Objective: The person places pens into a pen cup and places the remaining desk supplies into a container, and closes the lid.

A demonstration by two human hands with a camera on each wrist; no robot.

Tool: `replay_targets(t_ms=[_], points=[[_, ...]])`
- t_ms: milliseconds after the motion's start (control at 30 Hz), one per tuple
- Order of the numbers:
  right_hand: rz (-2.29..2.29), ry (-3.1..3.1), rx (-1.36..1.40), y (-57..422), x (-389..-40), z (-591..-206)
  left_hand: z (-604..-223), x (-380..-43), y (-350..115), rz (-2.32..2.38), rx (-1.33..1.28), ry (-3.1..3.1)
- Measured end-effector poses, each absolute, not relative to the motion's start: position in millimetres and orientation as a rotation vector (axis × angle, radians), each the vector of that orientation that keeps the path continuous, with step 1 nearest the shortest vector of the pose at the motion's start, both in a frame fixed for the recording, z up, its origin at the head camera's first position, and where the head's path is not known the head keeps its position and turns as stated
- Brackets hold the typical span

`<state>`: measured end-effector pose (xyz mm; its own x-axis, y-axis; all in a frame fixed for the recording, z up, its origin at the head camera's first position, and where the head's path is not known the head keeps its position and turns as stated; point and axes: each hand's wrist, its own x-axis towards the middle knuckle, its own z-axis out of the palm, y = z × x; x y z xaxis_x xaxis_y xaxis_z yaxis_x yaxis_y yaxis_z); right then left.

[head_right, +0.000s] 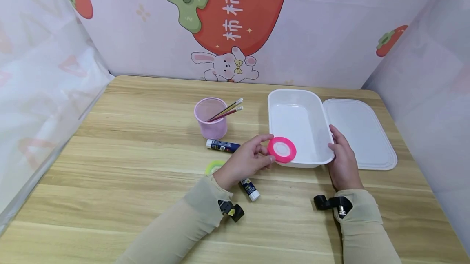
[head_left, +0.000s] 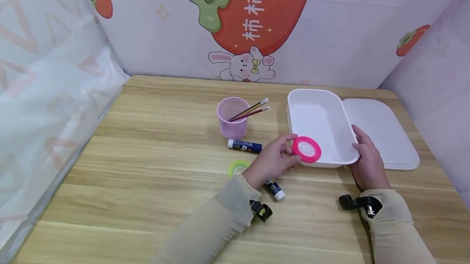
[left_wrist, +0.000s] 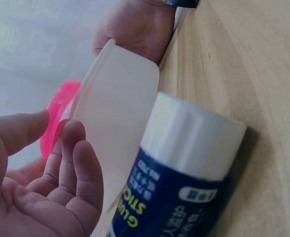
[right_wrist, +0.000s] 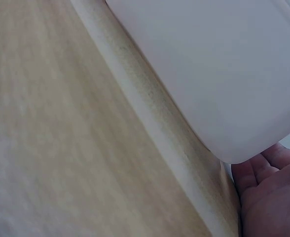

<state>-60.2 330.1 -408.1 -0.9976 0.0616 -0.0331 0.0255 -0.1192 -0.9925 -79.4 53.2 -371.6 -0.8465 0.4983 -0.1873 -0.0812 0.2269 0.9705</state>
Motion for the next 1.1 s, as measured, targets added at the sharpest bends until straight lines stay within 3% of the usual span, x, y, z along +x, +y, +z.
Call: replay_targets(t_ms=[1100], points=[[2.280, -2.141, -0.179, 329.0, -61.2, -405.9, -377.3, -81.1, 58.3, 1.604, 0.407, 2.107]])
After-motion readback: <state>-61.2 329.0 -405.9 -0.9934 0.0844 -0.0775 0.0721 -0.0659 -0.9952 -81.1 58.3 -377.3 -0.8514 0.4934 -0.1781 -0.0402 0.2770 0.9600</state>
